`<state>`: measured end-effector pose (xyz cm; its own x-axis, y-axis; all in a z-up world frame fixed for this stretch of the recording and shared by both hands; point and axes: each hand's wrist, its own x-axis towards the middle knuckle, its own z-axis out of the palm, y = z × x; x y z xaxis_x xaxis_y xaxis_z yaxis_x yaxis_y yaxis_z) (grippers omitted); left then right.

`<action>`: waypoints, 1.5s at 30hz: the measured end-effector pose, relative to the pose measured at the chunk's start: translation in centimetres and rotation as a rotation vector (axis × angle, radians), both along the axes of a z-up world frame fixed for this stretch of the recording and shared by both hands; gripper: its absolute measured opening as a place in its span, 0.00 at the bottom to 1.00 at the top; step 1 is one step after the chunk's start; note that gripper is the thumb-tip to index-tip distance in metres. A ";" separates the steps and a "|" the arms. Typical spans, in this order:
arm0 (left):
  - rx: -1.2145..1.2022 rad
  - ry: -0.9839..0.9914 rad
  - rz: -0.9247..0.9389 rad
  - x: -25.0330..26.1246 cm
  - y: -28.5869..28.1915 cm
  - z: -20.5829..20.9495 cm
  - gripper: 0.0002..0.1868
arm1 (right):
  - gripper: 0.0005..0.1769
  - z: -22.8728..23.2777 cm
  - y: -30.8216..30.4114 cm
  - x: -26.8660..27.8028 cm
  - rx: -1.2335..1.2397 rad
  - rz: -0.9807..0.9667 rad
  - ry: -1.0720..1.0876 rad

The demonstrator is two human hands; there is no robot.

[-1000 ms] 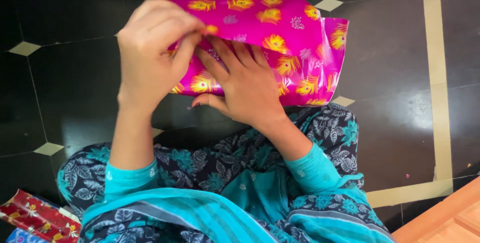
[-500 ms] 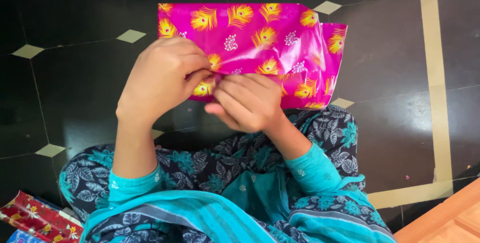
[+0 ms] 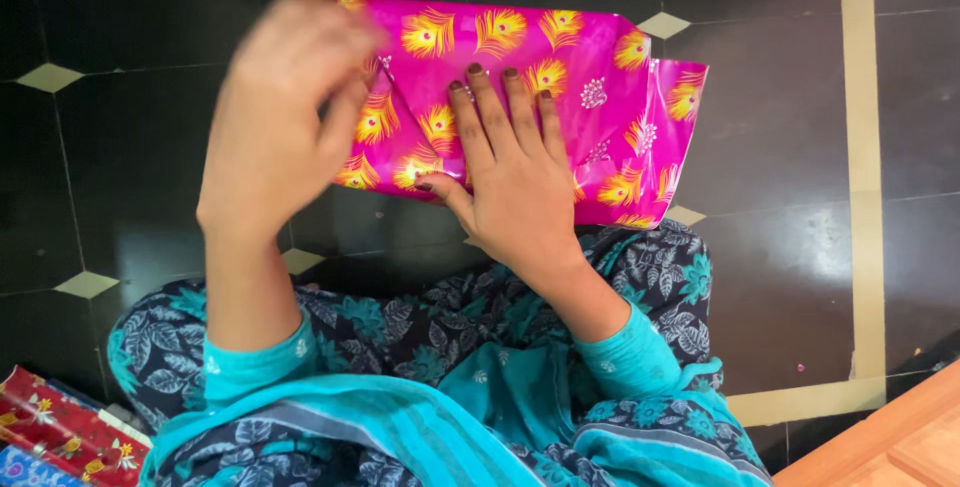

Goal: The person wraps a rectangular box with pink patterned wrapping paper. They fold the paper around the box, smooth the edges, and adjust the folds to cover the item.

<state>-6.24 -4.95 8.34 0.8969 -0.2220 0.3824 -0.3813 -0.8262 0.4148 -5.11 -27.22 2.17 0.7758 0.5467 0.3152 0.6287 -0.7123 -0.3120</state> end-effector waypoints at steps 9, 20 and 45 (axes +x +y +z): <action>0.452 0.004 0.193 0.6 -4.7 -3.3 0.26 | 0.45 0.1 -0.1 0.0 0.000 0.006 0.008; 0.510 0.265 0.298 -4.8 -11.8 -3.4 0.33 | 0.50 2.0 -2.6 0.9 -0.056 0.165 0.137; -0.249 0.055 0.252 0.1 0.0 -7.5 0.20 | 0.49 0.4 -2.5 0.8 0.036 0.139 -0.037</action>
